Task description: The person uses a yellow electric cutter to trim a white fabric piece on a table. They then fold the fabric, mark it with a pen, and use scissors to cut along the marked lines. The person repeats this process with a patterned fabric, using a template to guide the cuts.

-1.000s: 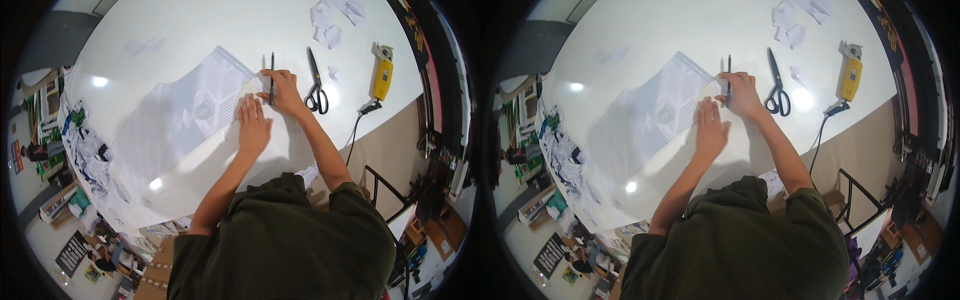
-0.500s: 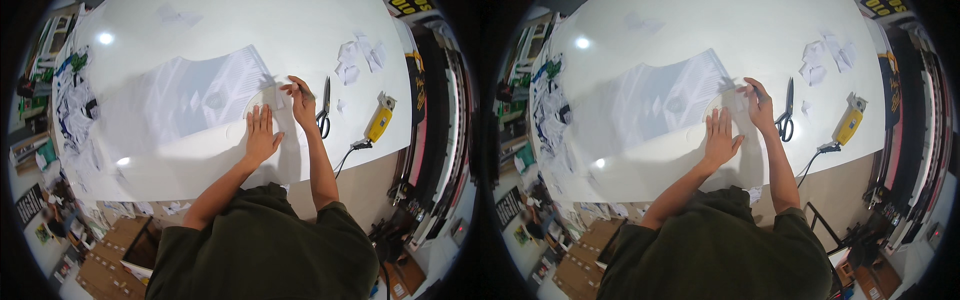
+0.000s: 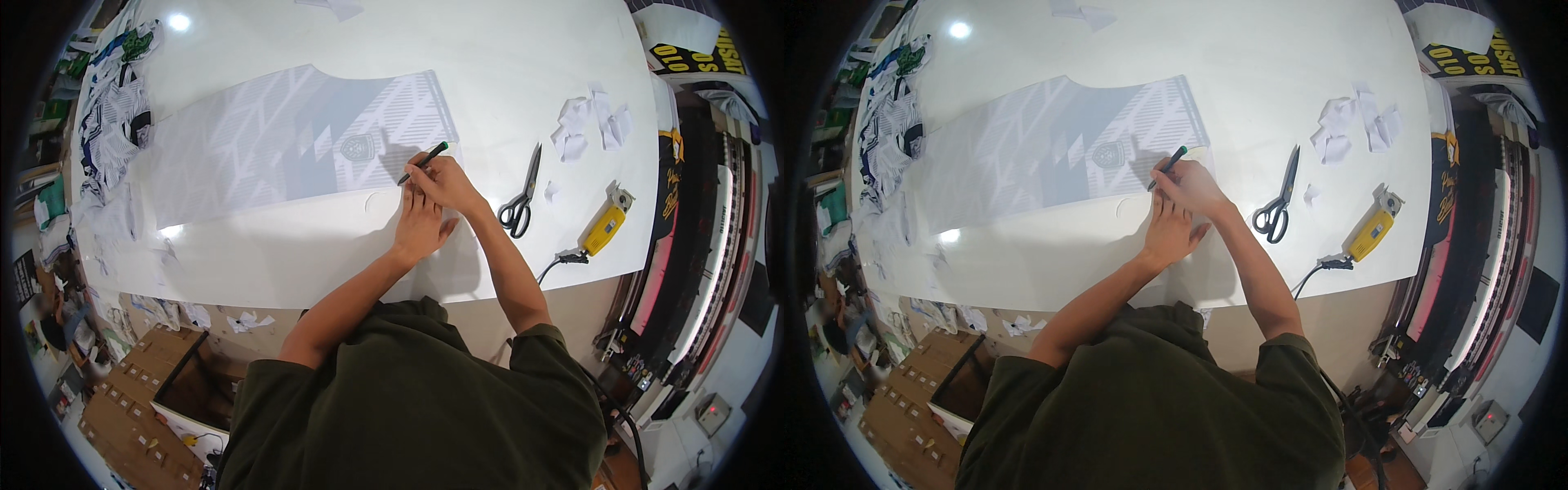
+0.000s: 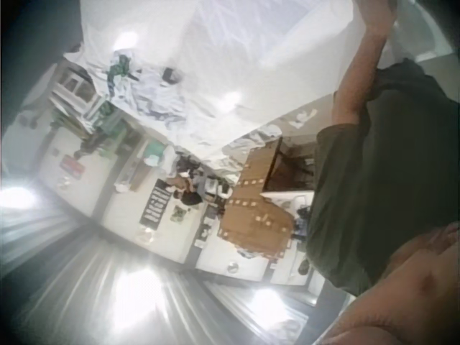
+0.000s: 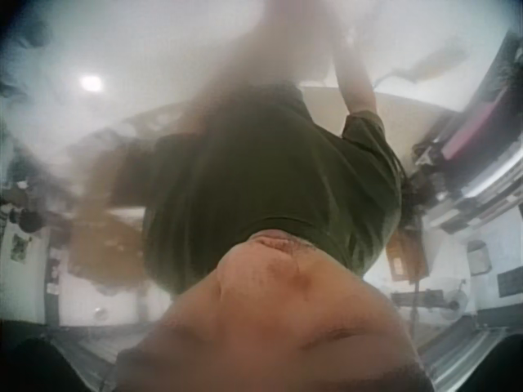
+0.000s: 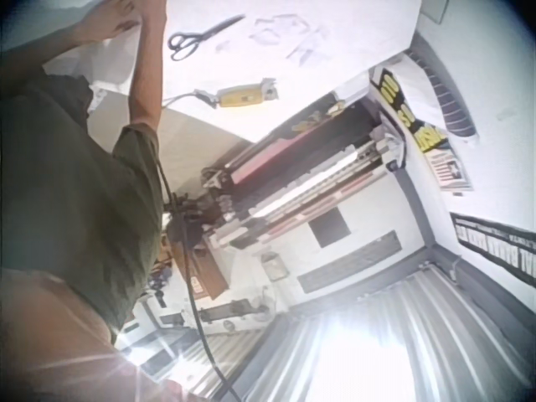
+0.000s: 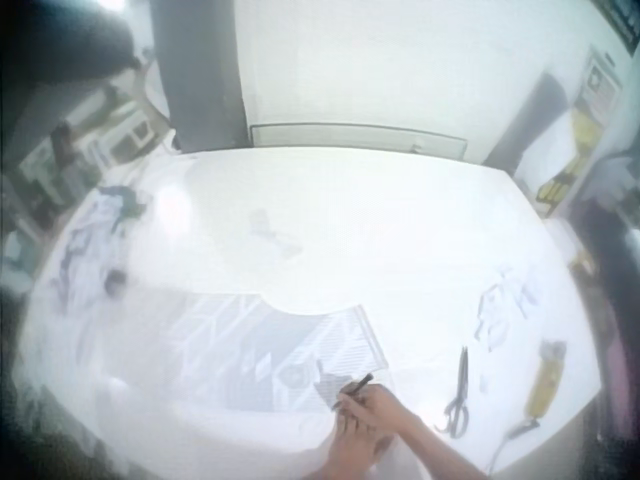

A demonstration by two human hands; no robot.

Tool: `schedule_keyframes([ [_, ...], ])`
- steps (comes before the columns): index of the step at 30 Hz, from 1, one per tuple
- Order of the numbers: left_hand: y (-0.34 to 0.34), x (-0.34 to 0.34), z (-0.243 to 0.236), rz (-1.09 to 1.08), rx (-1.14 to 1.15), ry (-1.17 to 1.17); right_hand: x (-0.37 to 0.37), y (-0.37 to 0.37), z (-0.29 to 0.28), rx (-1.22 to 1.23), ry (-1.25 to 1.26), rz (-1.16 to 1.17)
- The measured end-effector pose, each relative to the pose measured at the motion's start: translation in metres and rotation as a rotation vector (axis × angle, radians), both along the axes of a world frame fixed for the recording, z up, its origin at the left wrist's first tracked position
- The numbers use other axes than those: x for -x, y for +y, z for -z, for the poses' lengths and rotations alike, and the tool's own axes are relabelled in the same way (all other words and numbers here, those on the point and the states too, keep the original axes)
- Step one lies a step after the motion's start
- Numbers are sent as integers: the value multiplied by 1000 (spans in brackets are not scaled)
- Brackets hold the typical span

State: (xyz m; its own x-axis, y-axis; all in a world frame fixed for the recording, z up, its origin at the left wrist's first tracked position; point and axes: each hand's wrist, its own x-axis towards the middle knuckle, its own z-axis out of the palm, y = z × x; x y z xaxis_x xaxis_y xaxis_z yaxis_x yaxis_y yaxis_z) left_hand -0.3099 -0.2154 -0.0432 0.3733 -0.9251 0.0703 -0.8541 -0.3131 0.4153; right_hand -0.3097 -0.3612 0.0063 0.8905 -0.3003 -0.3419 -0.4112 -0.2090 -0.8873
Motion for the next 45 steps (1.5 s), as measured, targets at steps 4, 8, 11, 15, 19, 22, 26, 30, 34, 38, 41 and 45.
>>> schedule_keyframes([
  [4,1,1,2,-5,-3,3,-3,1,-6,37,34,-32],
  [8,0,1,-1,-1,-29,-4,-3,-1,-4,50,20,-48],
  [11,-1,0,-3,-7,-31,0,-4,-5,-2,55,7,-35],
  [15,-3,-4,-9,16,-28,26,-2,-24,14,60,-77,158],
  [19,-2,-3,-5,8,7,66,2,-44,6,43,-81,374],
  [22,-1,-2,-6,24,-12,67,21,-73,19,184,-142,488],
  [26,0,-1,-8,14,-4,64,52,-100,7,294,-189,805],
  [30,1,0,-7,14,9,48,83,-109,-1,321,10,896],
  [34,-2,2,-6,48,29,13,123,-108,19,590,77,962],
  [38,13,6,-15,96,16,-44,168,-31,20,868,146,830],
  [41,47,25,-19,203,-61,-61,186,16,33,899,257,811],
  [45,78,37,-23,390,-100,-99,183,14,37,918,383,800],
])
